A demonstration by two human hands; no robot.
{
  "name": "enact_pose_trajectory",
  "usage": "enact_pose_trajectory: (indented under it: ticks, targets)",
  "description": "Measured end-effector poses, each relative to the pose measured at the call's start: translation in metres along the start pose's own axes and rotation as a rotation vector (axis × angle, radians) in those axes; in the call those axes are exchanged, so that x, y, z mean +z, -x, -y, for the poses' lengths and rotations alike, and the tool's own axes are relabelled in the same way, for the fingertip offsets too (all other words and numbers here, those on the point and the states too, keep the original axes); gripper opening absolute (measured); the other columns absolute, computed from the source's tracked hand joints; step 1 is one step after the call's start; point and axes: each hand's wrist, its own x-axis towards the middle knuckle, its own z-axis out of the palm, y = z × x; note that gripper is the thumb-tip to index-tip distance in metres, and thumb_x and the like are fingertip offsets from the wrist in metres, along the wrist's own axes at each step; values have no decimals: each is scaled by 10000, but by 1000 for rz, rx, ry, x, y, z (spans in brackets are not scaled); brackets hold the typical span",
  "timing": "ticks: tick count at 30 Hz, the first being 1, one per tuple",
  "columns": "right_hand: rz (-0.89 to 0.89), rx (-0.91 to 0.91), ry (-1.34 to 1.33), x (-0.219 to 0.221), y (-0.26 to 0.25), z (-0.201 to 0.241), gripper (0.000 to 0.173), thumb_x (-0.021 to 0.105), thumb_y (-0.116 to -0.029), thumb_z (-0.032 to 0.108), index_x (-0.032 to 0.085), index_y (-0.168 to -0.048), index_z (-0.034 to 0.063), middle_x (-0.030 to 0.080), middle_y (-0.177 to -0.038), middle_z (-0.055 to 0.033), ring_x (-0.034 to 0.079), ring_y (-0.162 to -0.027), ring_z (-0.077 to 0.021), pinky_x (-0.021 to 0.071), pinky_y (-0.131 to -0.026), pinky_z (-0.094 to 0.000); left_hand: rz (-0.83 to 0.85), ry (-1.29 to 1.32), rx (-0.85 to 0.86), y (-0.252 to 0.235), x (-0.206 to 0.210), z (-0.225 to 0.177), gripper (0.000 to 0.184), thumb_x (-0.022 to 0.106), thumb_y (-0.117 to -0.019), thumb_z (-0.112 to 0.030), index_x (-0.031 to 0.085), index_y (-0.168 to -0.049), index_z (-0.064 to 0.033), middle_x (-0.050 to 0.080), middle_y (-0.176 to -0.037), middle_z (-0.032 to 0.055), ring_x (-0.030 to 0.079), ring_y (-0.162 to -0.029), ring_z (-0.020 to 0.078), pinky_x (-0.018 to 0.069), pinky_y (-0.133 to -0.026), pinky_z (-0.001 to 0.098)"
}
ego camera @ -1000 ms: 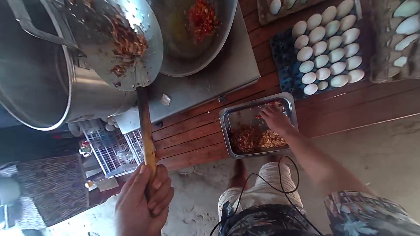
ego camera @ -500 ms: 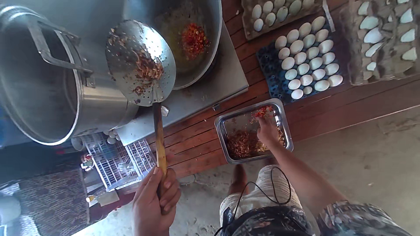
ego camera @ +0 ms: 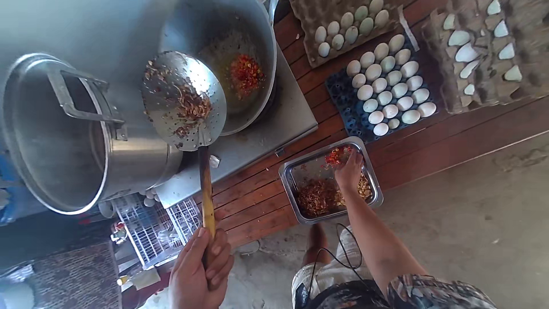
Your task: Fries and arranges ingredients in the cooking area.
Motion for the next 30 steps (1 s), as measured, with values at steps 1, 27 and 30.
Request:
enact_pose_trajectory:
  ticks: [1, 27, 30]
  targets:
    - [18, -8, 44, 4, -2, 1, 880, 744, -847, 65, 295, -1603, 34, 358, -1595, -243, 424, -1436, -428, 449, -1101, -586, 0, -3, -3, 0, 0, 0, 448, 189, -1102, -227, 565, -1298, -82, 463, -612, -78, 356, -371, -33, 327, -328, 113]
    - [68, -349, 283, 40, 1, -6, 891, 841, -838, 484, 438, -1525, 86, 484, -1514, -210, 486, -1388, -415, 489, -1029, -590, 38, -27, -6, -2, -13, -5, 434, 222, -1102, -236, 563, -1324, -86, 471, -610, -77, 365, -374, -28, 343, -331, 121]
    - [173, -485, 305, 38, 0, -7, 529, 726, -976, 335, 575, -1453, 163, 530, -1478, -183, 481, -1381, -424, 496, -1008, -603, 24, -32, -12, -1, -15, -6, 439, 221, -1103, -242, 561, -1332, -82, 475, -612, -78, 375, -378, -27, 352, -335, 123]
